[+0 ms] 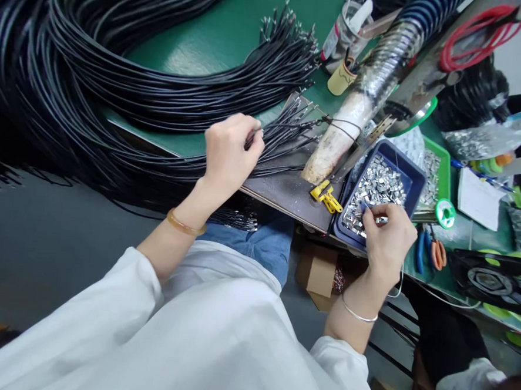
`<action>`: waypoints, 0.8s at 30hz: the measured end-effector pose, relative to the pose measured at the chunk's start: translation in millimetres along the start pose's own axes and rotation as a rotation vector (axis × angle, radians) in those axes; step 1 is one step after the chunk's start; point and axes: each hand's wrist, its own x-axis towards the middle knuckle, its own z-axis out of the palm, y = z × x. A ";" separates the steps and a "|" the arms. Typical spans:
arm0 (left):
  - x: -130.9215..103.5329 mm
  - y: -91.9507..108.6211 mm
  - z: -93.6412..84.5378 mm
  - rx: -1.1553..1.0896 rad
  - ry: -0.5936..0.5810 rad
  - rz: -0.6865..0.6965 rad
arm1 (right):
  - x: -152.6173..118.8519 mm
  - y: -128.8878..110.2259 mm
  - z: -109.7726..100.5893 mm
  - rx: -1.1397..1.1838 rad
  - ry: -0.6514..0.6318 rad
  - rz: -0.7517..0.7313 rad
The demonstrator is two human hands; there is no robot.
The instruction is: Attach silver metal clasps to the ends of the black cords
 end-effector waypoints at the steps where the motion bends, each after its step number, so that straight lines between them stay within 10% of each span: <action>1: 2.5 0.3 -2.5 -0.075 0.038 -0.052 | -0.1 0.4 -0.7 0.008 -0.004 -0.014; 7: 24.7 -9.0 -26.9 -0.604 0.049 -0.341 | -0.8 1.8 2.6 -0.029 0.023 -0.002; 11: 31.4 -0.9 -56.3 -0.899 0.196 -0.193 | -1.3 1.4 4.8 0.000 0.046 -0.013; 19: 36.4 48.3 -101.8 -0.988 -0.367 -0.223 | 1.9 5.3 7.0 -0.047 0.062 -0.019; 24: 15.5 81.3 -65.8 -1.137 -0.892 -0.363 | 2.8 4.5 9.1 -0.038 0.096 0.007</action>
